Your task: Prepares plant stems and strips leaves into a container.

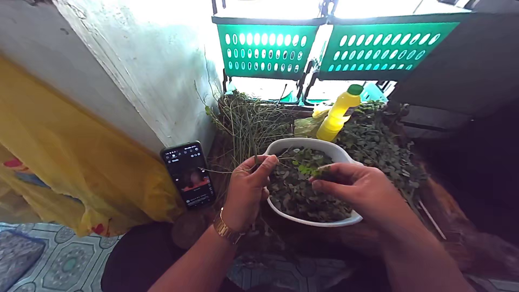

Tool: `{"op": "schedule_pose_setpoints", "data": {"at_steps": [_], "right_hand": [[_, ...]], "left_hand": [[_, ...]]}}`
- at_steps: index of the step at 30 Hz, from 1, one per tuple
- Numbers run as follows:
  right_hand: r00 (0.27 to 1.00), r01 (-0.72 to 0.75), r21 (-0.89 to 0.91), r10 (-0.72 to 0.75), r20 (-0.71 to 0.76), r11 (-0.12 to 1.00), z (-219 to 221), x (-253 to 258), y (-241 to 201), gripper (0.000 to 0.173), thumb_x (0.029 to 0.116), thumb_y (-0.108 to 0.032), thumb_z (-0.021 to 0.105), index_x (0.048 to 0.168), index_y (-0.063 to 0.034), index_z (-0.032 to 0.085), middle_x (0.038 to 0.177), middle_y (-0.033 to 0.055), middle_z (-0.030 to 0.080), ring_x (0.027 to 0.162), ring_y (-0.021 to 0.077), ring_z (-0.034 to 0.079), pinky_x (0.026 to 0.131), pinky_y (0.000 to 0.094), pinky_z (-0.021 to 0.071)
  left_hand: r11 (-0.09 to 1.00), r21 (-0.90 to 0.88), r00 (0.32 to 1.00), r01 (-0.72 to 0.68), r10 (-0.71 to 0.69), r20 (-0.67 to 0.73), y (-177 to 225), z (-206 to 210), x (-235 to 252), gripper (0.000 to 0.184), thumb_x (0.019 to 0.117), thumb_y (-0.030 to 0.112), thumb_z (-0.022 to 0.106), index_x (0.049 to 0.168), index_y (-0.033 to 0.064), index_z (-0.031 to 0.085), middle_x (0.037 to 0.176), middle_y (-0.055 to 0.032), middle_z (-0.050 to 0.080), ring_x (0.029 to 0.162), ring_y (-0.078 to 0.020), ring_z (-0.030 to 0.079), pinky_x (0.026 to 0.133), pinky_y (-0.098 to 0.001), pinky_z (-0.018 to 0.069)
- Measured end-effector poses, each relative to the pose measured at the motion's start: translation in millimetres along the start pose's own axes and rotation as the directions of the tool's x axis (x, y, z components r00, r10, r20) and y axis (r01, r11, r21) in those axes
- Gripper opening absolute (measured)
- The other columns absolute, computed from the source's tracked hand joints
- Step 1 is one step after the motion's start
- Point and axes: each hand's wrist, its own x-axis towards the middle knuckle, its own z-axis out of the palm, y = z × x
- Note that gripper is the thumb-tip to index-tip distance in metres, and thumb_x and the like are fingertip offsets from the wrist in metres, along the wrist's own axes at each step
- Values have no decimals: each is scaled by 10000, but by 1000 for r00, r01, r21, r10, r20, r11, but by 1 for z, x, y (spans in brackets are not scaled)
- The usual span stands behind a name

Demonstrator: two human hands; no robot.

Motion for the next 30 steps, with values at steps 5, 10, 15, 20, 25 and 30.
{"op": "schedule_pose_setpoints", "data": {"at_steps": [5, 10, 15, 20, 25, 30], "right_hand": [[994, 96, -285, -109, -29, 954, -29, -1, 1, 355, 917, -103, 647, 1261, -176, 703, 1256, 5, 699, 1157, 172, 658, 963, 484, 547], [940, 340, -36, -340, -14, 940, -23, -6, -4, 254, 982, -251, 655, 1207, -167, 737, 1175, -28, 743, 1075, 121, 703, 933, 296, 596], [944, 307, 87, -315, 95, 948, -6, -9, -5, 207, 900, -154, 762, 1106, -136, 755, 970, -8, 754, 838, 105, 720, 749, 236, 624], [973, 227, 60, -230, 34, 972, -4, -9, -8, 101, 881, -103, 766, 976, -135, 778, 833, -8, 741, 685, 84, 685, 612, 204, 589], [998, 64, 201, -58, -33, 977, 2, -5, -6, 90, 871, -57, 778, 953, -92, 783, 828, 33, 739, 701, 94, 676, 640, 221, 582], [999, 42, 281, -49, 16, 959, 10, -6, -3, 96, 880, -57, 771, 973, -78, 776, 841, 58, 736, 711, 114, 681, 657, 234, 591]], "left_hand": [[999, 22, 999, 32, -32, 37, 1, 1, -1, 116, 1001, 220, 669, 1024, 119, 722, 616, 10, 485, 431, -19, 366, 376, -144, 297], [994, 94, 989, 59, -72, 133, 0, 4, -4, 123, 1002, 204, 666, 1007, 95, 724, 622, 6, 494, 442, -26, 376, 390, -144, 316], [986, 145, 968, 81, -113, 224, -4, 5, -6, 112, 1005, 192, 656, 993, 106, 726, 619, 5, 499, 434, -28, 349, 385, -157, 284], [985, 160, 971, 72, -106, 215, -7, 6, -5, 353, 1015, 211, 650, 1350, 134, 568, 869, -43, 623, 527, -59, 503, 455, -172, 435], [899, 385, 966, -211, 252, -57, -12, 5, -11, 962, 914, 378, 772, 1606, 177, 135, 1451, -73, 507, 1147, -174, 627, 849, -379, 574], [214, 666, 576, -714, 720, 386, -23, 9, -8, 477, 1016, 312, 635, 1400, 43, 551, 1422, -133, 569, 1374, -276, 482, 1135, -481, 390]]}}
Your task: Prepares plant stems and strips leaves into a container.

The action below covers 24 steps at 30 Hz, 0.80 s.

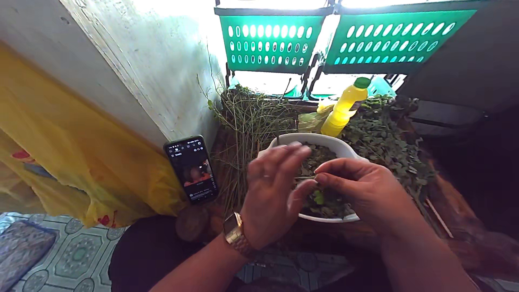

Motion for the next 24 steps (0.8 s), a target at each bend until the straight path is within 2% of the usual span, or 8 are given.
{"op": "schedule_pose_setpoints", "data": {"at_steps": [2, 4, 6, 8, 10, 14, 21, 24], "right_hand": [[998, 26, 41, -28, 48, 999, 2, -3, 0, 104, 873, -73, 769, 977, -74, 774, 837, 65, 733, 710, 119, 689, 665, 236, 602], [996, 62, 55, -66, 62, 997, 4, -5, 0, 104, 874, -87, 765, 977, -80, 775, 829, 58, 733, 692, 108, 683, 650, 224, 597], [995, 80, 59, -83, 47, 995, 5, -5, 0, 100, 877, -81, 764, 976, -77, 776, 825, 63, 733, 676, 108, 675, 626, 219, 587], [994, 100, 27, -101, 39, 995, 4, -4, 0, 98, 875, -72, 764, 972, -75, 778, 827, 64, 734, 676, 110, 674, 619, 216, 583], [988, 153, -120, -148, 51, 981, 1, -5, -2, 101, 877, -93, 771, 975, -114, 786, 847, 17, 747, 707, 92, 690, 640, 203, 590], [954, 297, -370, -256, 155, 881, -11, -7, -5, 106, 885, -188, 769, 986, -201, 797, 906, -76, 751, 752, 46, 700, 664, 192, 606], [895, 439, -432, -339, 292, 788, -28, -6, -5, 88, 867, -246, 748, 944, -240, 791, 890, -116, 738, 763, 14, 691, 666, 170, 597], [882, 453, -411, -333, 333, 791, -30, -4, -4, 81, 865, -245, 751, 936, -234, 789, 873, -114, 735, 740, 14, 683, 645, 169, 589]], "left_hand": [[1000, 0, 984, 13, -13, 179, 4, 2, -1, 369, 1057, 327, 556, 1332, 96, 640, 1296, -22, 681, 1340, -239, 538, 1137, -551, 376], [996, -48, 964, 79, -64, 259, 3, 3, -3, 335, 1069, 330, 529, 1248, 94, 684, 1153, 7, 728, 1231, -192, 619, 1126, -573, 390], [993, -70, 960, 100, -78, 269, 0, 2, -2, 286, 1058, 303, 558, 1166, 90, 715, 1033, 15, 740, 1086, -146, 675, 1105, -557, 416], [991, -80, 959, 108, -82, 273, -2, -1, 0, 203, 1041, 259, 595, 1087, 108, 723, 997, 41, 730, 1020, -108, 671, 1057, -481, 460], [990, -100, 958, 102, -71, 277, -3, -3, 2, 153, 1021, 220, 627, 1042, 110, 731, 953, 55, 723, 954, -88, 655, 998, -416, 474], [989, -128, 941, 71, -24, 337, -6, -6, 3, 141, 1001, 222, 658, 1022, 119, 751, 933, 57, 726, 948, -88, 650, 997, -410, 469], [988, -154, 922, 3, 57, 382, -5, -6, 3, 104, 959, 193, 698, 1005, 149, 781, 864, 88, 726, 884, -61, 635, 993, -415, 439], [987, -162, 924, -5, 67, 376, -4, -6, 3, 91, 932, 185, 707, 969, 164, 787, 811, 107, 708, 810, -30, 612, 927, -379, 441]]}}
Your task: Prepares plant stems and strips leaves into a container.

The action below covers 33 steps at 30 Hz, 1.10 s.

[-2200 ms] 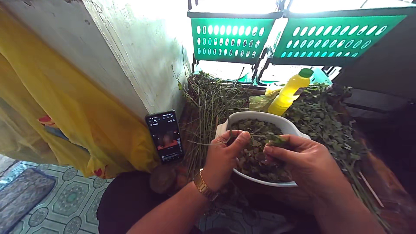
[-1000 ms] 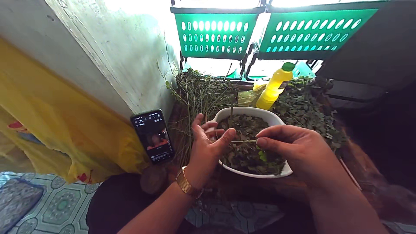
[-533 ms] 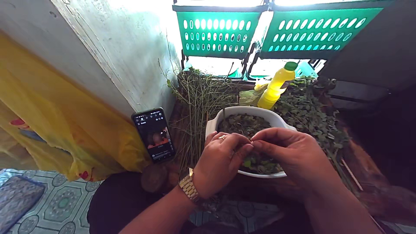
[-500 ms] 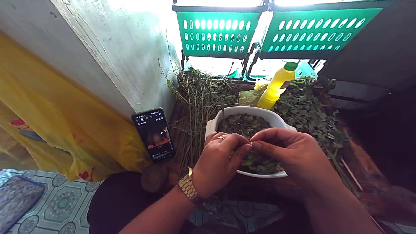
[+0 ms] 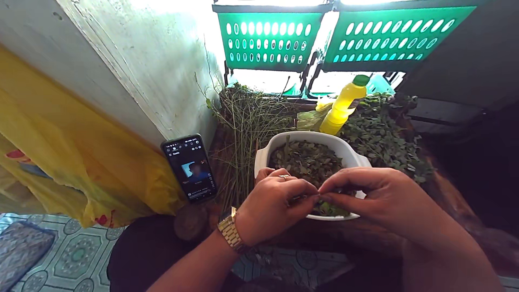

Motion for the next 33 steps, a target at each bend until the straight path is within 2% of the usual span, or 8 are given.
{"op": "schedule_pose_setpoints", "data": {"at_steps": [13, 15, 18, 20, 22, 25, 29, 33], "right_hand": [[983, -161, 120, 170, -68, 980, -21, 2, 6, 108, 851, -92, 742, 926, -160, 780, 775, -61, 728, 635, 21, 654, 564, 162, 552], [961, -209, 121, 227, -160, 970, -17, 4, 10, 111, 884, -88, 753, 972, -154, 773, 840, -56, 743, 694, 27, 675, 632, 173, 575], [939, -252, 20, 250, -237, 967, -7, 8, 19, 268, 968, -269, 701, 1227, -206, 724, 1192, -57, 724, 1056, 67, 681, 915, 294, 569], [919, -251, -8, 236, -316, 968, -2, 9, 14, 333, 993, -322, 661, 1299, -191, 675, 1268, -28, 688, 1156, 99, 648, 989, 338, 542], [898, -206, 31, 202, -390, 978, 1, 7, -1, 193, 990, -261, 663, 1157, -170, 699, 1063, -42, 719, 945, 70, 696, 827, 257, 601], [934, -252, 134, 277, -224, 958, 4, 3, -20, 119, 948, -257, 705, 1041, -195, 746, 903, -48, 740, 762, 92, 705, 657, 260, 613], [878, -425, 362, 476, -58, 829, 27, 10, -18, 413, 881, -290, 801, 1257, -152, 700, 1176, -6, 740, 1007, 137, 730, 860, 324, 629], [899, -317, 591, 433, -62, 742, 44, 13, -12, 329, 872, -185, 806, 1168, -89, 699, 1046, 49, 758, 910, 149, 733, 794, 293, 627]], "left_hand": [[996, 2, 995, 94, -94, -42, -8, -7, 1, 100, 930, 203, 683, 960, 175, 774, 724, 118, 635, 719, -20, 544, 844, -368, 421], [991, -18, 989, 132, -133, -63, -10, -7, 2, 126, 973, 220, 655, 1002, 160, 762, 718, 109, 613, 706, -31, 530, 836, -371, 416], [972, -75, 971, 223, -228, -69, -10, -7, 2, 165, 1013, 237, 600, 1077, 147, 722, 789, 98, 634, 770, -47, 572, 882, -416, 445], [947, -135, 951, 292, -302, -59, -8, -9, 2, 189, 1037, 251, 552, 1123, 146, 685, 804, 91, 644, 761, -44, 598, 875, -411, 481], [917, -199, 931, 345, -362, -55, -6, -10, 2, 197, 1058, 269, 536, 1162, 151, 655, 770, 75, 641, 684, -56, 599, 737, -335, 514], [895, -256, 921, 366, -388, -40, -6, -12, 3, 190, 1068, 265, 532, 1182, 151, 632, 747, 62, 647, 633, -63, 602, 633, -274, 523], [886, -290, 924, 361, -382, -17, -3, -9, 2, 192, 1067, 266, 535, 1177, 140, 630, 789, 51, 660, 689, -71, 628, 679, -269, 544], [918, -251, 947, 306, -320, -17, -3, -4, 1, 177, 1047, 238, 571, 1167, 130, 643, 841, 58, 674, 760, -62, 641, 783, -325, 551]]}}
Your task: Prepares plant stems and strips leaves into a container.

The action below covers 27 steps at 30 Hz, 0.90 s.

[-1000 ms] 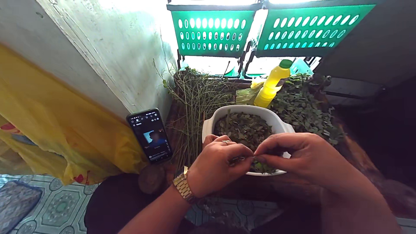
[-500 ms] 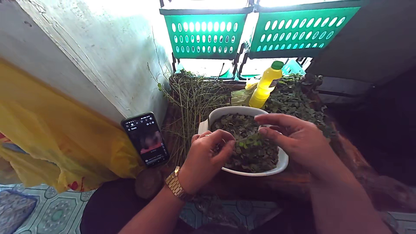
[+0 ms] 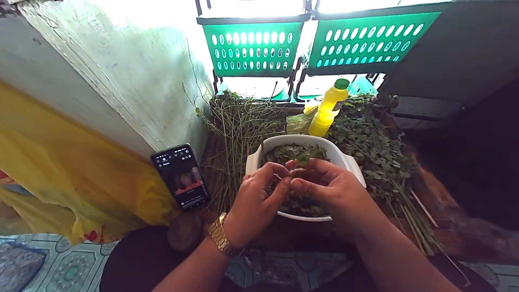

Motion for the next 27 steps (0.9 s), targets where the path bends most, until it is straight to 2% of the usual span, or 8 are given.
{"op": "schedule_pose_setpoints", "data": {"at_steps": [3, 8, 11, 14, 25, 27], "right_hand": [[1000, -1, 31, 1, -27, 1000, 2, -1, 2, 163, 865, -106, 801, 1016, -70, 752, 895, 73, 745, 752, 141, 707, 692, 272, 615], [996, -58, 77, 62, -57, 995, 1, -2, -2, 141, 854, -32, 796, 990, -41, 764, 891, 101, 757, 727, 158, 718, 667, 275, 622], [996, -54, 106, 62, -69, 993, -1, 0, -2, 100, 851, 10, 779, 945, -19, 760, 845, 106, 748, 695, 154, 713, 652, 276, 625], [997, -56, 60, 59, -54, 997, -6, 0, -6, 72, 871, 4, 760, 934, -30, 757, 823, 93, 740, 678, 143, 701, 653, 266, 616], [995, -31, 59, 37, -91, 998, -15, 2, -10, 84, 835, 40, 774, 899, -13, 763, 788, 100, 739, 661, 145, 708, 654, 264, 625], [993, -26, 32, 29, -115, 999, -20, 2, -14, 78, 846, 31, 769, 903, -22, 765, 783, 83, 734, 663, 133, 702, 654, 258, 623]], "left_hand": [[999, 33, 999, -33, 33, -1, -1, 2, -1, 144, 1034, 227, 601, 1135, 136, 650, 872, 75, 679, 815, -49, 642, 914, -404, 515], [999, 17, 999, -34, 34, -4, -2, 4, -1, 117, 1025, 225, 620, 1102, 144, 655, 886, 82, 677, 832, -41, 634, 970, -437, 478], [998, 29, 998, -49, 50, -26, -2, 5, -1, 137, 1035, 235, 602, 1111, 136, 659, 874, 77, 672, 819, -40, 627, 958, -429, 475], [998, 39, 998, -42, 43, -45, -1, 6, -2, 146, 1047, 234, 571, 1113, 127, 645, 870, 70, 662, 825, -44, 624, 959, -422, 472], [997, 69, 998, -23, 27, -59, -2, 7, -1, 161, 1056, 256, 556, 1107, 141, 656, 843, 83, 666, 812, -49, 626, 963, -438, 469], [998, 58, 997, -2, 6, -73, -2, 5, -1, 163, 1067, 251, 534, 1106, 134, 641, 826, 73, 656, 794, -56, 623, 899, -390, 497]]}}
